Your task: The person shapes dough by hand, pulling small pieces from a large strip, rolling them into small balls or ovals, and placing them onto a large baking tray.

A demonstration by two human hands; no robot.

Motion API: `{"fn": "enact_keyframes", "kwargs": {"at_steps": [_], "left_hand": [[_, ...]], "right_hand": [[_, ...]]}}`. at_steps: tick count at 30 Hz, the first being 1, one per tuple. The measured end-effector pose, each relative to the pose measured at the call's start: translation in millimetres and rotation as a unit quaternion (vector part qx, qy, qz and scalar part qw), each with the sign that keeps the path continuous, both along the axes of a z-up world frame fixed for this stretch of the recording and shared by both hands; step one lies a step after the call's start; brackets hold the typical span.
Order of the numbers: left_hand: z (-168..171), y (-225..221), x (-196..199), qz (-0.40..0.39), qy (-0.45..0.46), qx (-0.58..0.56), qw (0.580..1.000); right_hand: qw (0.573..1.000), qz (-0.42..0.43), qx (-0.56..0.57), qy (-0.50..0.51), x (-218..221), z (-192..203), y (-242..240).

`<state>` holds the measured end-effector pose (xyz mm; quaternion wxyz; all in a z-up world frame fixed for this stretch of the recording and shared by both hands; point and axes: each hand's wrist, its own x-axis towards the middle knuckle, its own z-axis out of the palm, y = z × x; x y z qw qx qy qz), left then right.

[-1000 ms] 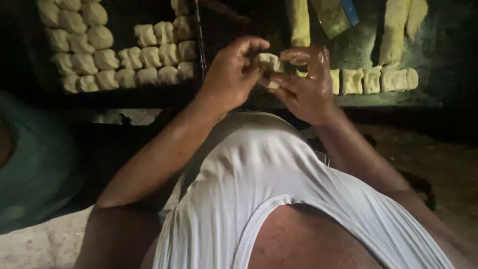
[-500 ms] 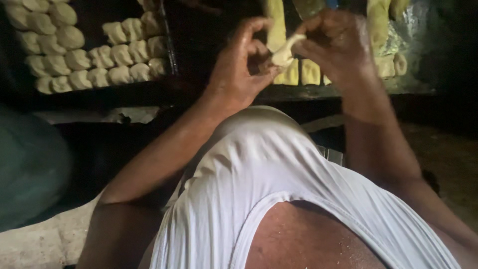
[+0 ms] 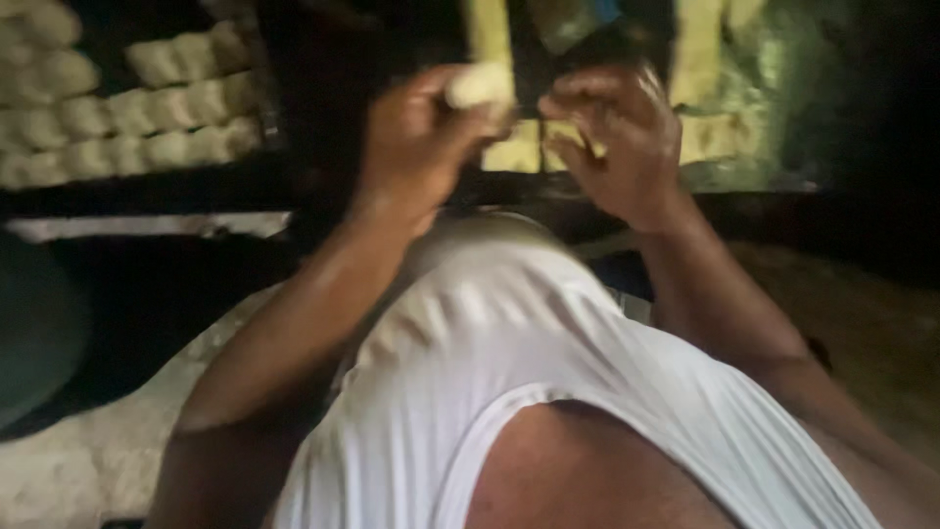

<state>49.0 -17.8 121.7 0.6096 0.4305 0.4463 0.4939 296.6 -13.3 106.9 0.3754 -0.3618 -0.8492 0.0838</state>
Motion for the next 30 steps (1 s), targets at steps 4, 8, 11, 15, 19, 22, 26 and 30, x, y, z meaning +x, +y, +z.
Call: {"fn": "enact_keyframes", "kwargs": {"at_steps": [4,8,11,15,19,22,26,30], "left_hand": [[-3,-3,-18,0.021,-0.040,-0.029,0.999],[-6,-10,-24,0.042,-0.056,-0.068,0.995],[-12,-4,-17,0.036,-0.056,-0.081,0.994],[-12,-4,-9,0.020,-0.034,-0.088,0.995],[-14,-2,-12,0.020,-0.063,-0.061,0.996],[-15,0,-14,0.043,-0.075,0.014,0.996],[-11,-4,-20,0.014,-0.062,-0.010,0.998],[1,-12,-36,0.009,-0.087,0.034,0.996]], "right_hand": [[0.987,-0.156,0.004,0.043,85,-37,39],[0.970,-0.234,0.000,-0.071,183,-75,62],[0.953,-0.227,0.051,-0.192,211,-103,72],[0.909,-0.325,-0.056,-0.256,193,-97,83],[0.685,-0.358,-0.438,-0.459,156,3,80],[0.836,-0.306,-0.350,-0.292,108,53,53],[0.947,0.079,-0.289,0.119,18,39,29],[0.980,0.114,-0.112,0.118,-73,18,8]]}}
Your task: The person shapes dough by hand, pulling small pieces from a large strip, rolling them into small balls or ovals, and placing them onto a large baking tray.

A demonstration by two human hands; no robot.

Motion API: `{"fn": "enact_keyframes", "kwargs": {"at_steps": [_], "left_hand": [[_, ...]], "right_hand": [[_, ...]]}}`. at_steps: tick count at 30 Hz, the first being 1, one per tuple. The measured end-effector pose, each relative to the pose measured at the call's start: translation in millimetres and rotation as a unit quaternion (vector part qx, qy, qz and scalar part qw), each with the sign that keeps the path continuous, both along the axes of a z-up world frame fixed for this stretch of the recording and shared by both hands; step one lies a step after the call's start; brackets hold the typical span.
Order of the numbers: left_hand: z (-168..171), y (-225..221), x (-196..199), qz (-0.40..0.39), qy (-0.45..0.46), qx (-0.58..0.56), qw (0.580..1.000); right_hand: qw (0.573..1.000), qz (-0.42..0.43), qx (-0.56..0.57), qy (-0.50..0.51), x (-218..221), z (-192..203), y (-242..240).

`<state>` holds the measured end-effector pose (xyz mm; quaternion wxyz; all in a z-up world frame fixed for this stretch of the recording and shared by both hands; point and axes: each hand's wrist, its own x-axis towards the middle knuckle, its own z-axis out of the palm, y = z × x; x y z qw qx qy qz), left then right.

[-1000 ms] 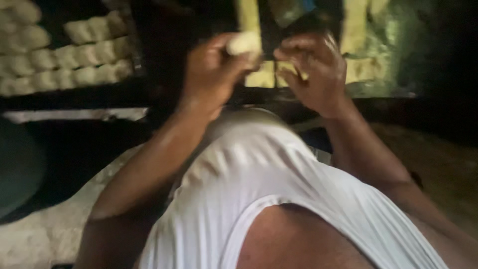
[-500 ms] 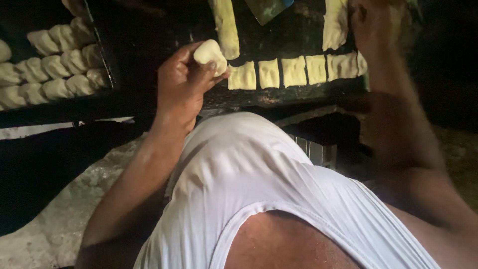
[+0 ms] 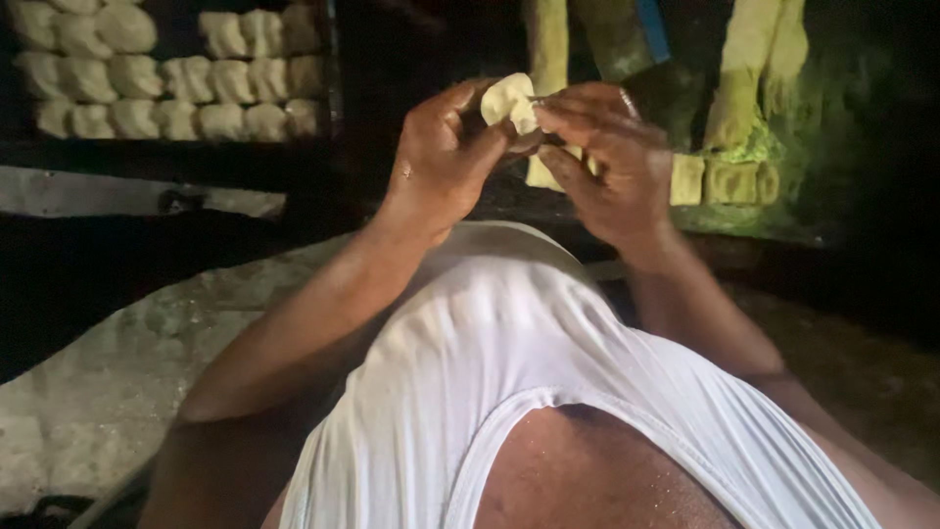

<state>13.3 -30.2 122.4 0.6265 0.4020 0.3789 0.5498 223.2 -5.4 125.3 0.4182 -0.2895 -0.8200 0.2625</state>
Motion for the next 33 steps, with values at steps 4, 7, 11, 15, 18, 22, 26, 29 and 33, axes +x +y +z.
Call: {"fn": "enact_keyframes", "kwargs": {"at_steps": [4,7,11,15,18,22,26,29,33], "left_hand": [[11,-4,-28,0.013,-0.037,-0.060,0.997],[6,-6,-41,0.013,-0.046,-0.058,0.997],[-2,-11,-80,0.081,0.123,0.007,0.989],[-4,-24,-119,-0.016,0.210,0.017,0.977],[0,-27,-149,0.116,0.260,0.207,0.936],[-11,-40,-192,0.098,0.218,-0.093,0.967],[-27,-57,-223,0.286,0.121,0.150,0.939],[-31,-61,-243,0.354,0.225,0.183,0.889],[-37,-53,-262,0.364,0.402,0.218,0.811]], "right_hand": [[0.970,-0.063,0.179,-0.154,-30,7,-3],[0.969,-0.069,0.183,-0.148,-53,-2,4],[0.968,0.035,0.194,-0.156,-87,13,17],[0.973,0.040,0.161,-0.158,-135,40,27],[0.976,0.111,0.112,-0.150,-174,42,26],[0.937,0.158,-0.291,-0.111,-208,34,40],[0.910,0.196,-0.357,0.078,-231,26,66],[0.971,0.137,-0.090,0.172,-261,-6,94],[0.943,0.014,0.275,-0.187,-292,-64,99]]}}
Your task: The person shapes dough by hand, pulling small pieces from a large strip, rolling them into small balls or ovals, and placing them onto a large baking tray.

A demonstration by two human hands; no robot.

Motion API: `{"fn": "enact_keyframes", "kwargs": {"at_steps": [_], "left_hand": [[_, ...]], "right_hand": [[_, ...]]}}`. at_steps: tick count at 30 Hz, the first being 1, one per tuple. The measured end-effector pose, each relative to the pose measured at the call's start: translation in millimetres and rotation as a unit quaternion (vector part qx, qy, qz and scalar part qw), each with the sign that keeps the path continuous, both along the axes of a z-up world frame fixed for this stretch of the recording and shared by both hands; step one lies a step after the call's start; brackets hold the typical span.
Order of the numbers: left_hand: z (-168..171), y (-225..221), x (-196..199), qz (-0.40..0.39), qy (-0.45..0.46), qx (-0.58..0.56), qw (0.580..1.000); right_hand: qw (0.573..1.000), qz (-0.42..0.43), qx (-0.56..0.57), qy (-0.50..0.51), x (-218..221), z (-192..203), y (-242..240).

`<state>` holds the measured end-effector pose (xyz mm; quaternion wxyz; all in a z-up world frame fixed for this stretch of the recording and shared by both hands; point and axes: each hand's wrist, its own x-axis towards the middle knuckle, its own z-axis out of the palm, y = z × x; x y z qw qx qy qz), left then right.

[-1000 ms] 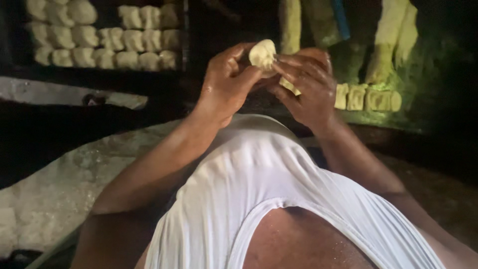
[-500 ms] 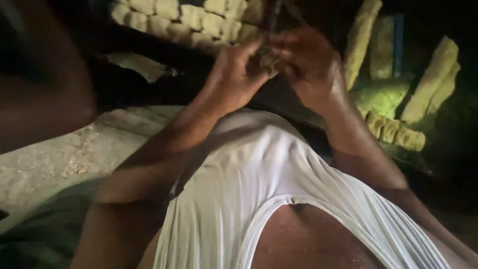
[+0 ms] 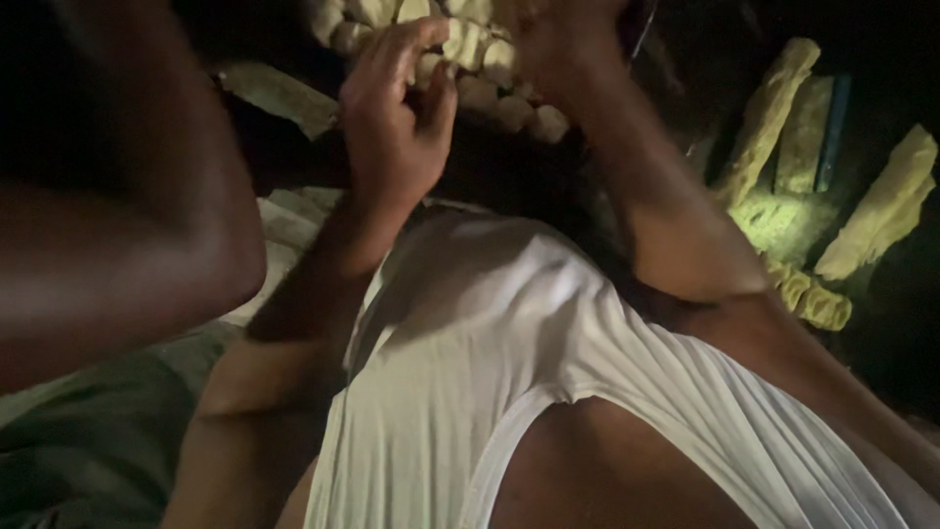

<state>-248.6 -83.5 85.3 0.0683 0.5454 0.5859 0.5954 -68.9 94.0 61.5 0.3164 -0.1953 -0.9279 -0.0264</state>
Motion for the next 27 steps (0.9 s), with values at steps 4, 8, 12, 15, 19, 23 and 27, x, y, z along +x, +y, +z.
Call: {"fn": "enact_keyframes", "kwargs": {"at_steps": [4,8,12,15,19,23,27], "left_hand": [[-8,5,-12,0.019,0.140,-0.043,0.989],[-23,32,-10,0.011,0.265,-0.038,0.964],[-45,61,-16,0.019,0.333,0.010,0.943],[-49,64,-14,-0.029,0.268,-0.139,0.953],[-25,61,-16,-0.007,0.328,-0.194,0.924],[2,53,21,-0.004,0.313,-0.171,0.934],[15,46,98,-0.094,0.235,-0.118,0.960]], "right_hand": [[0.962,-0.115,0.080,-0.236,30,9,9],[0.969,-0.096,-0.224,-0.044,110,72,-20],[0.898,-0.227,-0.374,-0.044,150,77,-45],[0.956,-0.088,-0.277,0.031,196,69,-58],[0.927,-0.142,-0.328,0.109,261,56,-70],[0.918,-0.272,-0.276,0.085,330,56,-79],[0.927,-0.267,-0.262,-0.033,345,46,-99]]}}
